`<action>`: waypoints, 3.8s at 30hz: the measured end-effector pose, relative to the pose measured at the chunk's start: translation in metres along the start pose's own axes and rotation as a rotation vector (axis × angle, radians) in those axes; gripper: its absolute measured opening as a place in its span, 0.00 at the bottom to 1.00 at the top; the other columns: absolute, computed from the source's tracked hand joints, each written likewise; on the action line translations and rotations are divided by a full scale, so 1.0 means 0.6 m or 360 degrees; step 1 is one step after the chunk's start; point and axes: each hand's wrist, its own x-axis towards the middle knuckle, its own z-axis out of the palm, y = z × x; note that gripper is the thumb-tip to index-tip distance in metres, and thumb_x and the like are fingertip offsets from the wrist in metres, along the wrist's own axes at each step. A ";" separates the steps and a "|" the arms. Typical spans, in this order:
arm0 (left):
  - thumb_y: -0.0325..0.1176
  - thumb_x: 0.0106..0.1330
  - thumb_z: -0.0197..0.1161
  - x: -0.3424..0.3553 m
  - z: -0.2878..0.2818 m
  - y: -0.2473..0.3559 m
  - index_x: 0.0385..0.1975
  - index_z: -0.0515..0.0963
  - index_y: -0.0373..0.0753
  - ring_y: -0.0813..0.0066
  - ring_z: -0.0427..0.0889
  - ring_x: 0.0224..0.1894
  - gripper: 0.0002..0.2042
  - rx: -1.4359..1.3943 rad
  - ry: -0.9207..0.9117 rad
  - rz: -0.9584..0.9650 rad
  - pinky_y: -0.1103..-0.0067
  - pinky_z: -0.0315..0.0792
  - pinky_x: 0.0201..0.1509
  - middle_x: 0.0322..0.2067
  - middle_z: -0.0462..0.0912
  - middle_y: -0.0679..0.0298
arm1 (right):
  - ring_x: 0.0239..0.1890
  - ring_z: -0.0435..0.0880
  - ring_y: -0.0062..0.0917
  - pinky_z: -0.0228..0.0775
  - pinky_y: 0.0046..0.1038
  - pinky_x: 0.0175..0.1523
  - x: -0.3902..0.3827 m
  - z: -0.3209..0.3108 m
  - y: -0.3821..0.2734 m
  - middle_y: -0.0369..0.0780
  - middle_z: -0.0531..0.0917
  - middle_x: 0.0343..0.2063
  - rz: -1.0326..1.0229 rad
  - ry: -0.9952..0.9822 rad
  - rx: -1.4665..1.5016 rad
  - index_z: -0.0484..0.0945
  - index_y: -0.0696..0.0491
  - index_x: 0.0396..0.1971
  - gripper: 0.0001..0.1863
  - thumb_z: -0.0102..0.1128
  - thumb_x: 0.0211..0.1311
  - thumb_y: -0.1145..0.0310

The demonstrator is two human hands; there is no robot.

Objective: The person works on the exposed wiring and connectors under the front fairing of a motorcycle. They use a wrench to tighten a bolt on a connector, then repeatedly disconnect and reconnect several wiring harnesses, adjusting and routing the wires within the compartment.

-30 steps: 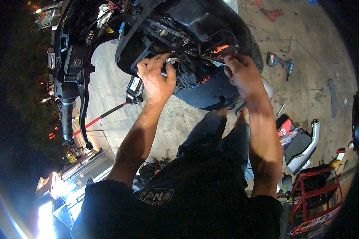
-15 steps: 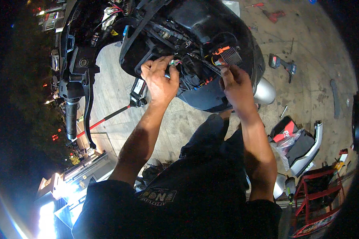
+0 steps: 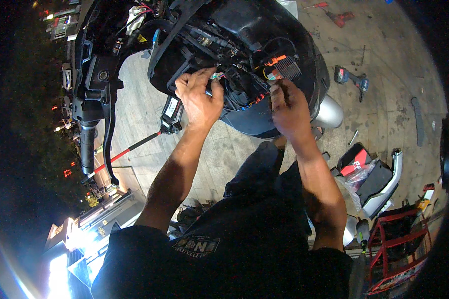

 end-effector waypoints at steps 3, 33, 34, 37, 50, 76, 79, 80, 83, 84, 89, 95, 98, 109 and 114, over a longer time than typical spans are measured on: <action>0.31 0.52 0.60 0.000 0.002 0.000 0.39 0.82 0.45 0.61 0.69 0.45 0.13 0.0028 0.0001 0.0009 0.66 0.59 0.53 0.40 0.82 0.68 | 0.24 0.81 0.37 0.69 0.34 0.29 -0.013 0.006 -0.002 0.51 0.79 0.22 -0.0209 0.0085 -0.0292 0.75 0.59 0.41 0.11 0.51 0.61 0.72; 0.53 0.49 0.66 0.088 0.022 0.056 0.52 0.69 0.31 0.59 0.74 0.53 0.36 0.0407 -0.0757 -0.0545 0.57 0.52 0.60 0.52 0.73 0.54 | 0.18 0.67 0.12 0.57 0.19 0.24 -0.004 -0.007 0.050 0.32 0.71 0.16 -0.0098 -0.0033 0.0022 0.73 0.58 0.36 0.09 0.43 0.69 0.71; 0.53 0.49 0.66 0.088 0.023 0.055 0.52 0.69 0.31 0.60 0.74 0.53 0.36 0.0401 -0.0771 -0.0564 0.57 0.51 0.60 0.52 0.73 0.54 | 0.19 0.67 0.13 0.58 0.19 0.24 0.000 -0.007 0.047 0.32 0.71 0.16 -0.0105 -0.0012 0.0069 0.74 0.58 0.37 0.10 0.44 0.69 0.70; 0.51 0.48 0.67 0.088 0.026 0.053 0.52 0.69 0.30 0.61 0.74 0.53 0.35 0.0374 -0.0763 -0.0590 0.60 0.52 0.61 0.51 0.74 0.54 | 0.19 0.69 0.15 0.59 0.22 0.24 0.016 -0.020 0.031 0.33 0.72 0.16 -0.0252 0.0110 -0.0309 0.76 0.59 0.38 0.11 0.46 0.68 0.69; 0.48 0.46 0.65 0.082 0.031 0.053 0.46 0.73 0.32 0.60 0.76 0.49 0.31 0.0359 -0.0650 -0.0566 0.67 0.56 0.60 0.46 0.77 0.54 | 0.15 0.66 0.16 0.55 0.21 0.20 0.070 -0.046 -0.008 0.33 0.72 0.16 0.0376 -0.0128 0.0148 0.77 0.59 0.40 0.13 0.47 0.67 0.67; 0.48 0.47 0.63 0.077 0.029 0.052 0.45 0.74 0.31 0.59 0.76 0.49 0.29 0.0328 -0.0570 -0.0489 0.68 0.58 0.58 0.46 0.77 0.52 | 0.22 0.77 0.23 0.68 0.27 0.31 -0.013 0.011 0.000 0.41 0.77 0.20 -0.0285 0.0181 -0.0325 0.75 0.59 0.44 0.12 0.46 0.64 0.74; 0.48 0.46 0.63 0.079 0.030 0.050 0.44 0.74 0.31 0.58 0.76 0.49 0.29 0.0328 -0.0605 -0.0523 0.68 0.58 0.58 0.46 0.77 0.52 | 0.23 0.77 0.23 0.68 0.28 0.31 0.003 -0.014 -0.008 0.43 0.78 0.21 -0.0308 0.0108 -0.0498 0.76 0.59 0.44 0.13 0.47 0.63 0.74; 0.48 0.46 0.63 0.079 0.030 0.050 0.44 0.74 0.30 0.58 0.76 0.49 0.29 0.0325 -0.0593 -0.0512 0.68 0.58 0.58 0.45 0.77 0.52 | 0.23 0.78 0.23 0.68 0.28 0.31 0.008 -0.020 -0.010 0.43 0.78 0.21 -0.0296 0.0078 -0.0518 0.77 0.59 0.44 0.13 0.47 0.63 0.74; 0.48 0.46 0.64 0.079 0.029 0.052 0.44 0.74 0.30 0.57 0.76 0.49 0.29 0.0319 -0.0584 -0.0500 0.67 0.58 0.58 0.45 0.77 0.51 | 0.23 0.77 0.24 0.67 0.27 0.31 0.024 -0.033 -0.013 0.41 0.78 0.20 -0.0118 -0.0034 -0.0340 0.77 0.58 0.43 0.13 0.47 0.64 0.72; 0.47 0.46 0.64 0.079 0.028 0.053 0.44 0.74 0.30 0.57 0.76 0.49 0.29 0.0323 -0.0584 -0.0495 0.67 0.58 0.58 0.44 0.77 0.51 | 0.21 0.76 0.24 0.66 0.26 0.29 0.030 -0.035 -0.012 0.41 0.78 0.19 -0.0095 -0.0039 -0.0267 0.77 0.58 0.43 0.13 0.46 0.64 0.72; 0.48 0.47 0.64 0.077 0.030 0.052 0.44 0.74 0.30 0.57 0.76 0.48 0.29 0.0362 -0.0551 -0.0470 0.67 0.58 0.58 0.44 0.77 0.51 | 0.25 0.80 0.32 0.71 0.32 0.33 0.074 -0.049 -0.012 0.48 0.81 0.27 0.0292 -0.0072 -0.0012 0.77 0.62 0.38 0.13 0.49 0.63 0.68; 0.49 0.47 0.64 0.077 0.033 0.042 0.44 0.73 0.31 0.57 0.77 0.47 0.30 0.0399 -0.0599 -0.0434 0.66 0.59 0.58 0.44 0.77 0.52 | 0.11 0.67 0.18 0.57 0.20 0.16 0.105 -0.049 -0.029 0.38 0.75 0.17 0.0385 -0.0247 0.0138 0.78 0.58 0.36 0.13 0.45 0.66 0.66; 0.50 0.47 0.64 0.078 0.033 0.041 0.45 0.73 0.31 0.57 0.77 0.48 0.30 0.0404 -0.0633 -0.0477 0.66 0.60 0.57 0.45 0.77 0.53 | 0.12 0.68 0.18 0.59 0.21 0.17 0.102 -0.055 -0.033 0.39 0.77 0.19 0.0435 -0.0340 0.0340 0.77 0.58 0.36 0.13 0.45 0.66 0.67; 0.49 0.47 0.64 0.079 0.033 0.042 0.46 0.73 0.31 0.57 0.76 0.49 0.31 0.0383 -0.0625 -0.0502 0.66 0.60 0.58 0.47 0.77 0.52 | 0.31 0.80 0.51 0.72 0.45 0.37 -0.015 0.010 -0.007 0.55 0.80 0.25 -0.0112 0.0198 -0.0285 0.77 0.57 0.37 0.10 0.50 0.57 0.72; 0.49 0.47 0.64 0.080 0.034 0.041 0.46 0.73 0.31 0.57 0.76 0.49 0.30 0.0359 -0.0625 -0.0505 0.66 0.60 0.58 0.46 0.77 0.51 | 0.27 0.80 0.36 0.70 0.35 0.35 0.015 -0.022 -0.004 0.50 0.80 0.24 -0.0229 0.0103 -0.0427 0.77 0.60 0.39 0.11 0.49 0.61 0.73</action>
